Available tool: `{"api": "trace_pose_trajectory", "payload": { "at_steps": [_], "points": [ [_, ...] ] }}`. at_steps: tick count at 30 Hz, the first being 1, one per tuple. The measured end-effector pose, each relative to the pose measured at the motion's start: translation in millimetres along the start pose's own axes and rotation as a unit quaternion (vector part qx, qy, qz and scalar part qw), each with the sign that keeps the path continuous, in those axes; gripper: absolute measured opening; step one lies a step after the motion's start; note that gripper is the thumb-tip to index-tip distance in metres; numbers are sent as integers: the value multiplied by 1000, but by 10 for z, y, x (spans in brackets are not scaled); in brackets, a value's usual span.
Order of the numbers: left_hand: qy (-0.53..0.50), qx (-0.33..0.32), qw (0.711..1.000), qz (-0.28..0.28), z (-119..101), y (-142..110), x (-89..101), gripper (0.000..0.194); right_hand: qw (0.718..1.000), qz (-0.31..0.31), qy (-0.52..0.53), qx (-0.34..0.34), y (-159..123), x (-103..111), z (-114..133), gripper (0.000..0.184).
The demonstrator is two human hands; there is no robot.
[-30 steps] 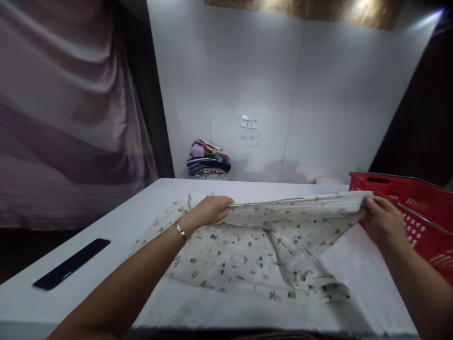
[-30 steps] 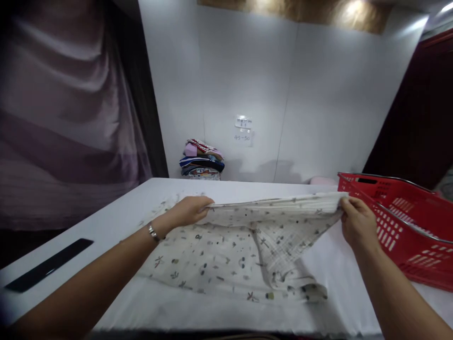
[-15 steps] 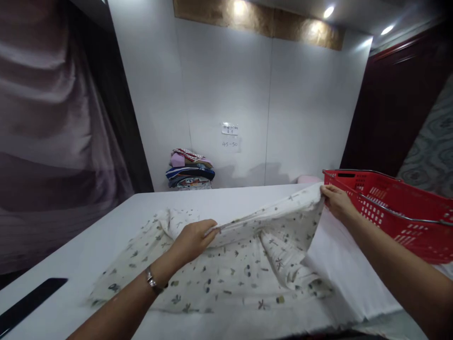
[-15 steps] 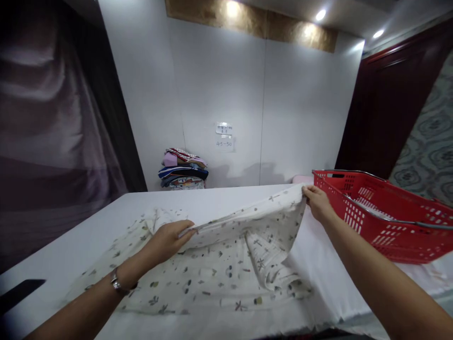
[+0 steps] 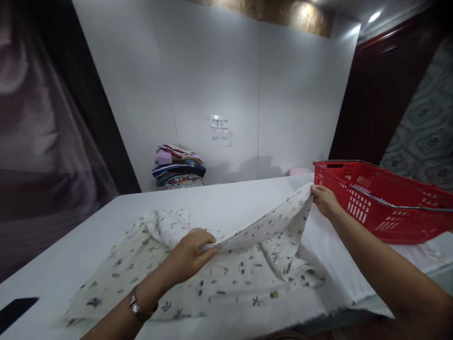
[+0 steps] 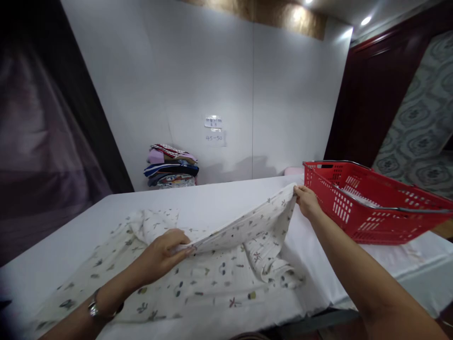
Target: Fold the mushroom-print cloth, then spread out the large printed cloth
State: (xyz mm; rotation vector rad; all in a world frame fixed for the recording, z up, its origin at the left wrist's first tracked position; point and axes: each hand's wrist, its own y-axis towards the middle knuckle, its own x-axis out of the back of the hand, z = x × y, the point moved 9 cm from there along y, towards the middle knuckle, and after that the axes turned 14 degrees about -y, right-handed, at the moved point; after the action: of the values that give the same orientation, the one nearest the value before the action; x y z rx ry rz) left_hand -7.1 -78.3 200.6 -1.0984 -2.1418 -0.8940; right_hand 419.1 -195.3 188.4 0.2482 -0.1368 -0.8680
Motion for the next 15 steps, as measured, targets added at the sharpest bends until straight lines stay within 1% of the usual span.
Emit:
{"api": "trace_pose_trajectory", "payload": {
  "at_steps": [3, 7, 9, 11, 13, 14, 15],
  "points": [
    [-31, -1, 999, 10, -39, 3, -123, 16, 1000, -18, -19, -11, 30, 72, -144, 21],
    [-39, -40, 998, 21, -211, 53, -221, 19, 998, -28, -50, -15, 34, 154, -248, 20],
    [-50, -57, 996, 38, -313, 84, -281, 20, 995, -46, -93, -2, 36, 197, -240, 20],
    [-53, -61, 994, 68, -385, 121, -383, 19, 984, -72, -164, 27, 28, 203, -176, 21],
    [-53, -60, 994, 78, -424, 171, -474, 17, 969, -76, -226, 58, -24, 96, -84, 19],
    [-51, -58, 995, 68, -428, 202, -504, 15, 966, -65, -240, 68, -80, -8, -42, 16],
    [-47, -54, 996, 57, -423, 234, -536, 13, 966, -38, -244, 76, -163, -157, -4, 12]
  ]
}}
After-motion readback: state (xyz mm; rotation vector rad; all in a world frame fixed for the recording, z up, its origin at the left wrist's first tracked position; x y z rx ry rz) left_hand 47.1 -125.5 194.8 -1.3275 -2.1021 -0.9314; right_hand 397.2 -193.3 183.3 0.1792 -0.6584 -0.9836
